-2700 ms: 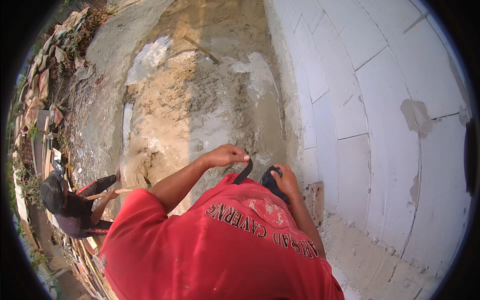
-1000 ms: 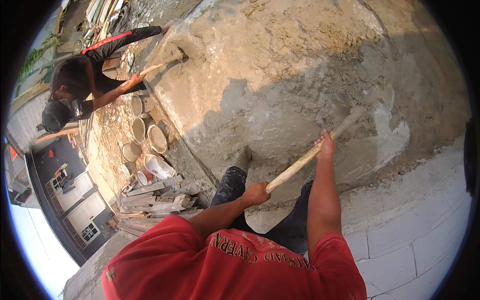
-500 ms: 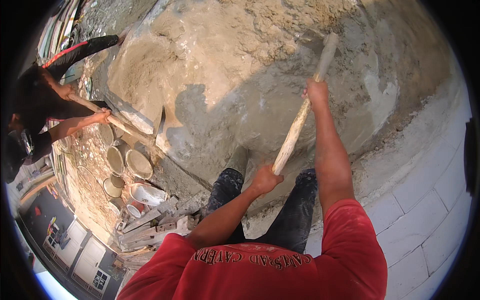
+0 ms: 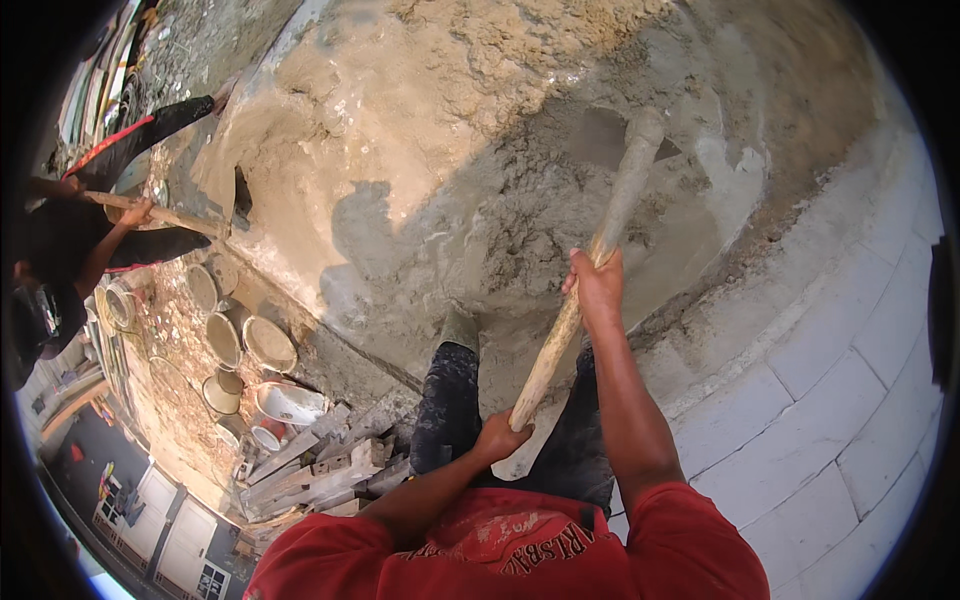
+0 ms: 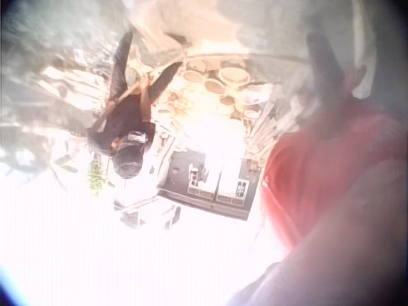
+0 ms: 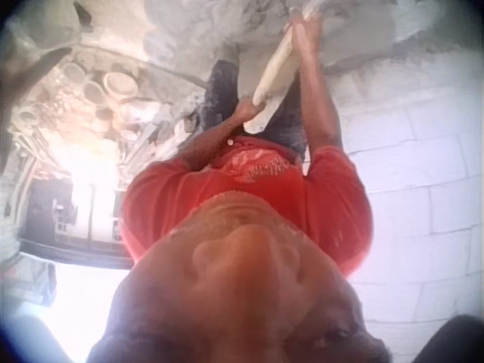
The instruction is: The person mixes a large pile of wet concrete on the ground using a long-handled hoe, turning the mixture over and pulling it toward themselves.
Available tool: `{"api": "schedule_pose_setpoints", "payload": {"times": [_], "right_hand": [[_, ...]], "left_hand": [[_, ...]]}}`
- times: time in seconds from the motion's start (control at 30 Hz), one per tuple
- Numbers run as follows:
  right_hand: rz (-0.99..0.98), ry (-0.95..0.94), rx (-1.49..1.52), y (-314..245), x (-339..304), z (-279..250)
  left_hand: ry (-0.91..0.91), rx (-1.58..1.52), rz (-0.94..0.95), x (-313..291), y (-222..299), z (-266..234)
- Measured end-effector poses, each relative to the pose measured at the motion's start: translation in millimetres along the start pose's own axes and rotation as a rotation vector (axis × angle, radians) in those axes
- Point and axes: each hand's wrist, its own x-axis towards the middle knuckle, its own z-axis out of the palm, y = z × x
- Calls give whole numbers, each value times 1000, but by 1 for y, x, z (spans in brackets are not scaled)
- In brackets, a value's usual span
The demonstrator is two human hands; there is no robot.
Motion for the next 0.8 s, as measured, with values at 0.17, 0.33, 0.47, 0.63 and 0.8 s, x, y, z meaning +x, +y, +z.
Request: {"api": "schedule_pose_setpoints", "payload": {"times": [0.17, 0.33, 0.47, 0.63, 0.8], "right_hand": [[-413, -74, -192, -183, 144, 13], [136, -93, -507, 11, 247, -38], [340, -94, -444, 106, 188, -78], [404, -9, 4, 106, 72, -131], [15, 136, 236, -33, 53, -229]], "left_hand": [[212, -120, 320, 176, 180, -37], [-181, -679, -160, 180, 129, 56], [-183, -696, -323, 118, 72, 96], [-172, 9, -470, -2, 71, 95], [-94, 274, -49, 49, 130, 123]]}}
